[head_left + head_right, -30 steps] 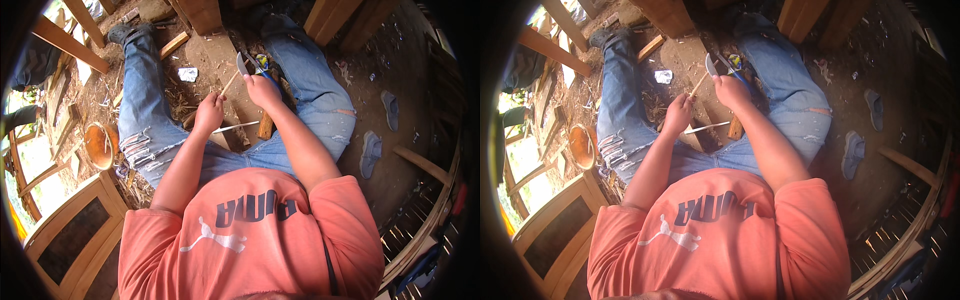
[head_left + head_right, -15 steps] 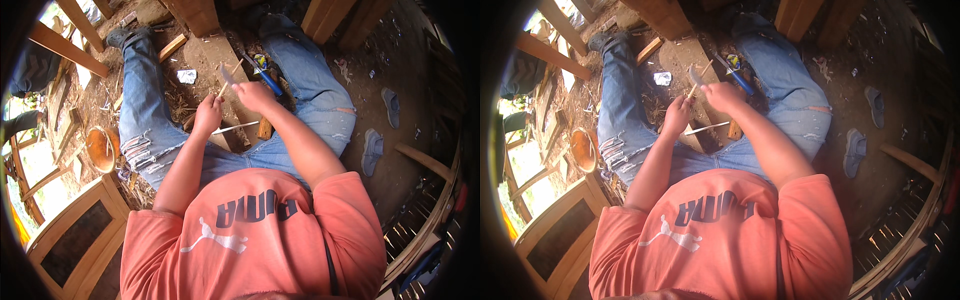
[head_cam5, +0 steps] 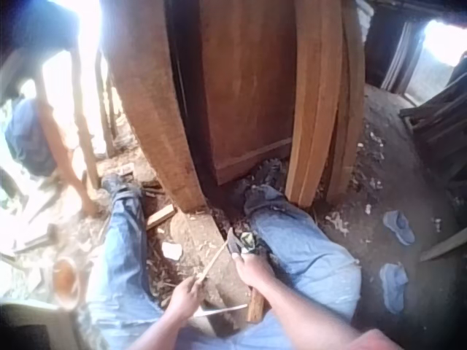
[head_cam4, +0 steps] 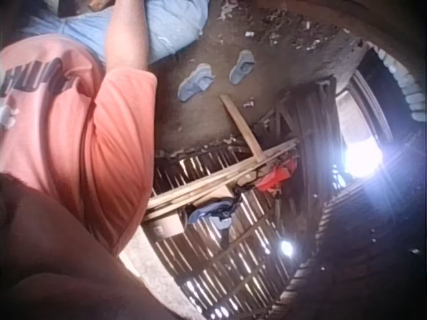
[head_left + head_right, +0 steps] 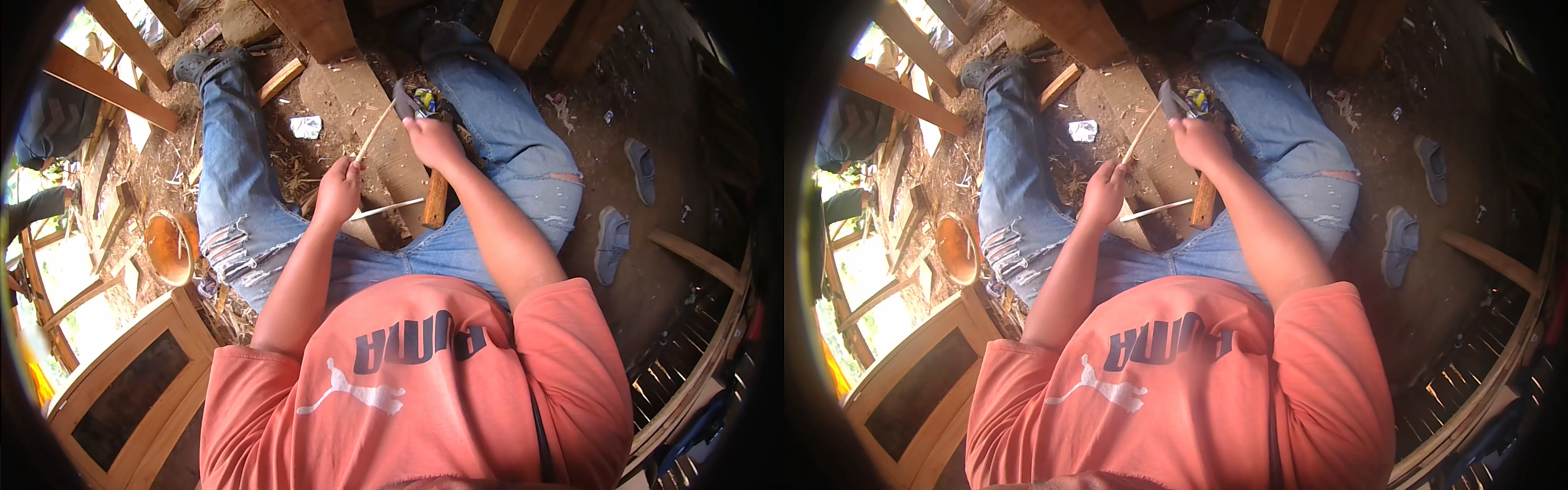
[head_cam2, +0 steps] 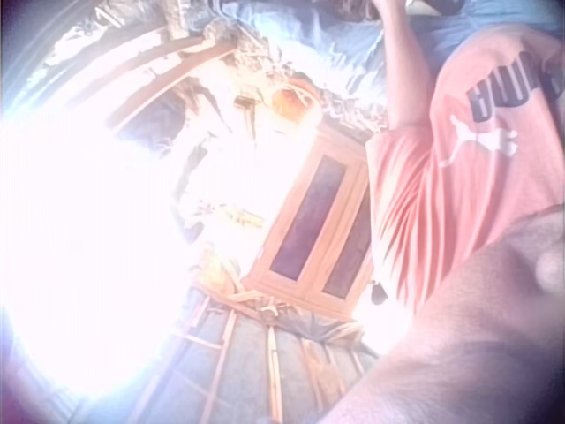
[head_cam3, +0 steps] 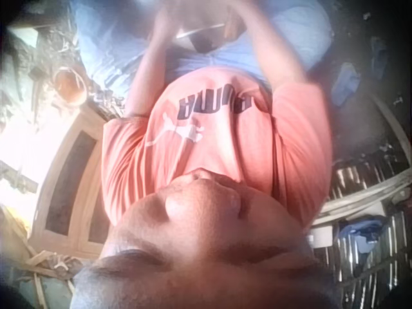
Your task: The person sits on the ground and uses a knife to shave thin wooden sticks, repeatedly scraping the surface to remove bark and smooth the wood. The person occasionally pauses to inspect the sticks and then resumes shaving.
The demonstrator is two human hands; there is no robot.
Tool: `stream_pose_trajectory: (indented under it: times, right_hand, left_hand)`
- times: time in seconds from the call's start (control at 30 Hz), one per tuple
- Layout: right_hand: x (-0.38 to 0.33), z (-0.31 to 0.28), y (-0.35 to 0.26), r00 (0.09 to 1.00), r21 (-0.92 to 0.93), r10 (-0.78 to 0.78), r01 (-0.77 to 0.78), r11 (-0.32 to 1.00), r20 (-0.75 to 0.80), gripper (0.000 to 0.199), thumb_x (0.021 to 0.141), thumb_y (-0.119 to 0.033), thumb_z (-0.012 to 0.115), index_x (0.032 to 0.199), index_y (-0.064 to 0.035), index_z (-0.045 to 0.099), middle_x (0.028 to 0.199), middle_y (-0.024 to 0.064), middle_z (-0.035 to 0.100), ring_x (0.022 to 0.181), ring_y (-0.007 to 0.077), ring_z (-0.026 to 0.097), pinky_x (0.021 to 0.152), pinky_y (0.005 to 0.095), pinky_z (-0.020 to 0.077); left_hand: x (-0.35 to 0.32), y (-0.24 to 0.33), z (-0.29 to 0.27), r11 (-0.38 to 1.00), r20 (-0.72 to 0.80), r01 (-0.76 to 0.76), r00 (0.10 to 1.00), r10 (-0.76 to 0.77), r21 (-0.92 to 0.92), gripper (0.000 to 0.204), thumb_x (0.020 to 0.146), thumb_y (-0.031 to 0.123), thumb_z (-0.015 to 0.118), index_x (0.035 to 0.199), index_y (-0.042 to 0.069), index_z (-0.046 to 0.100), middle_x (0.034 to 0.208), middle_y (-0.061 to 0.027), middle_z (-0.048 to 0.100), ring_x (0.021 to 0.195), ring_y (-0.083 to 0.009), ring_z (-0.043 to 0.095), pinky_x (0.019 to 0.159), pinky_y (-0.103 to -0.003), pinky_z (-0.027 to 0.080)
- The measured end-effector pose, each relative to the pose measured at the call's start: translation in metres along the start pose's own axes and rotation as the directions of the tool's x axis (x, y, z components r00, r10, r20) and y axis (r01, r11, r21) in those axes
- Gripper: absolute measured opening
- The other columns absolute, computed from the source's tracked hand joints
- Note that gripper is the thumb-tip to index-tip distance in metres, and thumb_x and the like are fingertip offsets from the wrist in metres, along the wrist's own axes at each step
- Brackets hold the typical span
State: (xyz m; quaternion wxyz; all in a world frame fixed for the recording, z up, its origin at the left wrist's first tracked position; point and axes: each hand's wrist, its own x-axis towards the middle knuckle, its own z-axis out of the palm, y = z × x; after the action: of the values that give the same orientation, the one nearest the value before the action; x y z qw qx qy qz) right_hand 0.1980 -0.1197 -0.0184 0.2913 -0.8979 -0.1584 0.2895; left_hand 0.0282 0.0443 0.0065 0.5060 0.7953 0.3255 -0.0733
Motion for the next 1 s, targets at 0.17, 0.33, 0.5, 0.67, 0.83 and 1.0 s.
stream_pose_trajectory:
  times: [0.17,0.33,0.5,0.67,0.83,1.0]
  right_hand:
    - [-0.02,0.007,-0.03,0.985,-0.201,-0.051,0.084,0.976,0.166,0.051,0.11,-0.048,0.043,0.109,-0.0071,0.075,0.109,0.0217,0.076,0.105,0.0428,0.072,0.092,0.0547,0.0545]
    - [-0.003,-0.002,-0.004,0.998,-0.034,0.036,-0.037,0.999,-0.05,0.053,0.11,-0.047,0.046,0.104,-0.0023,0.074,0.102,0.0253,0.075,0.098,0.0471,0.071,0.088,0.0559,0.054]
    - [-0.002,-0.002,0.001,0.998,-0.076,0.061,-0.063,0.995,-0.035,0.055,0.109,-0.048,0.047,0.11,-0.0018,0.076,0.108,0.0258,0.076,0.104,0.0434,0.073,0.094,0.052,0.0558]
    - [-0.017,0.001,-0.01,0.996,0.011,-0.009,0.008,1.0,0.092,0.053,0.097,-0.054,0.065,0.107,-0.0037,0.077,0.101,0.0196,0.078,0.095,0.0382,0.076,0.082,0.0481,0.06]
    - [-0.021,0.015,0.0,0.997,-0.147,-0.046,0.055,0.988,0.063,0.038,0.088,-0.043,0.079,0.101,-0.0079,0.081,0.097,0.014,0.08,0.092,0.034,0.078,0.077,0.0482,0.0608]
    - [-0.01,0.035,0.006,0.985,-0.167,-0.173,0.166,0.972,-0.026,0.026,0.086,-0.028,0.081,0.099,-0.005,0.082,0.098,0.0147,0.08,0.091,0.0365,0.078,0.076,0.0479,0.0621]
  left_hand:
    - [0.003,-0.003,0.005,1.0,-0.015,-0.009,1.0,0.009,0.029,0.03,0.111,0.026,0.053,0.112,0.002,0.071,0.077,-0.015,0.064,0.07,-0.0284,0.064,0.07,-0.042,0.05]
    - [0.006,-0.013,0.007,0.999,0.051,0.035,0.998,-0.034,-0.013,0.03,0.111,0.027,0.054,0.111,0.002,0.072,0.075,-0.0104,0.064,0.068,-0.0213,0.061,0.066,-0.039,0.049]
    - [0.02,-0.038,0.019,0.981,0.204,0.177,0.966,-0.156,-0.085,0.031,0.112,0.026,0.055,0.125,0.0,0.065,0.08,-0.0053,0.066,0.07,-0.016,0.062,0.065,-0.034,0.051]
    - [0.018,-0.042,0.029,0.932,0.277,0.224,0.95,-0.143,-0.286,0.043,0.111,0.021,0.058,0.145,-0.002,0.046,0.106,-0.014,0.073,0.092,-0.0208,0.072,0.085,-0.037,0.059]
    - [-0.001,-0.011,0.025,0.925,0.302,-0.169,0.951,0.063,0.34,0.053,0.104,0.023,0.065,0.145,-0.008,0.051,0.128,-0.0284,0.07,0.119,-0.0355,0.069,0.102,-0.046,0.052]
    - [-0.015,0.112,-0.034,0.679,0.245,-0.411,0.911,0.332,0.608,0.05,0.102,0.023,0.065,0.147,0.003,0.059,0.126,-0.0199,0.071,0.118,-0.0304,0.068,0.102,-0.042,0.052]
